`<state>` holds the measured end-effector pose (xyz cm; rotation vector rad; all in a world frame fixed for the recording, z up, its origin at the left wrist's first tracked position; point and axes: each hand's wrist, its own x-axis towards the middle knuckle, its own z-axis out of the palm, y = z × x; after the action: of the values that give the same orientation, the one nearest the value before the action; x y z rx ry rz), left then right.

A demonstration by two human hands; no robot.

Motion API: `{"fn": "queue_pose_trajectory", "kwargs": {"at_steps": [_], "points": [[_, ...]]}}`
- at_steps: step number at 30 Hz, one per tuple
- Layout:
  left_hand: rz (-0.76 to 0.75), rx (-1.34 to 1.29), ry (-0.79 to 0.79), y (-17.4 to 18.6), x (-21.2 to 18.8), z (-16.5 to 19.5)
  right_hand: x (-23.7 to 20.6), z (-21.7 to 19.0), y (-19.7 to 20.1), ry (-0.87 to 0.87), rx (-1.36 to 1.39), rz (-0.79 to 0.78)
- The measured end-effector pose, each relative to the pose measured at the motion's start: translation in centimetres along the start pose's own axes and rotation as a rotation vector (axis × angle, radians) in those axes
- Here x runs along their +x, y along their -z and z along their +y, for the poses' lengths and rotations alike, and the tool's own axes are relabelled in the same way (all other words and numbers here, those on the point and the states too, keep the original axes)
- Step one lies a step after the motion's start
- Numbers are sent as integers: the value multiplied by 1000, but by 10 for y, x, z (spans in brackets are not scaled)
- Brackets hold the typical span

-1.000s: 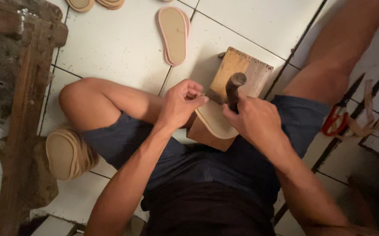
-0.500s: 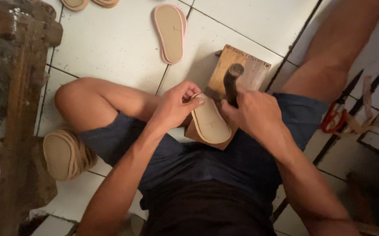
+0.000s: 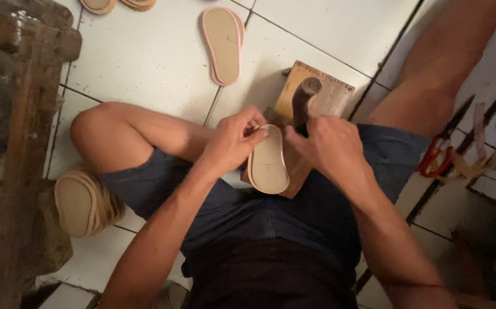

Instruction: The person sits on the floor and hammers tacks along the edge of slipper soles, holding each sole against a wooden block while driving the tacks in with a hammer. Finished soles are set aside on the floor and a new sole is picked up to repeat the process.

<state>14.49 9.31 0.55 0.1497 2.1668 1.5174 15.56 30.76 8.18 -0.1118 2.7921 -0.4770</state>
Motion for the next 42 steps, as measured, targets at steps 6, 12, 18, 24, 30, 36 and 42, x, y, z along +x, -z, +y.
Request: {"fn": "queue_pose_trajectory", "kwargs": {"at_steps": [6,12,18,24,30,36,42], "points": [[124,-296,64,-5,2,0,-4,-1,2,15,40,-34],[41,9,-37,-5,0,-5,6,0,2,-30,-25,-45],[159,-361,47,-10,3,-9,-2,2,-1,32,40,-7],[51,-50,20,-8,0,-7,6,5,0,-3,-14,-32],[121,-294,83,-6,3,0,-3,0,4,44,21,-17],[28,-32,-53,-3,-1,-2,12,1,11,-40,-2,-118],[83,-255,45,-7,2,-1,0,-8,10,41,31,-9]]}}
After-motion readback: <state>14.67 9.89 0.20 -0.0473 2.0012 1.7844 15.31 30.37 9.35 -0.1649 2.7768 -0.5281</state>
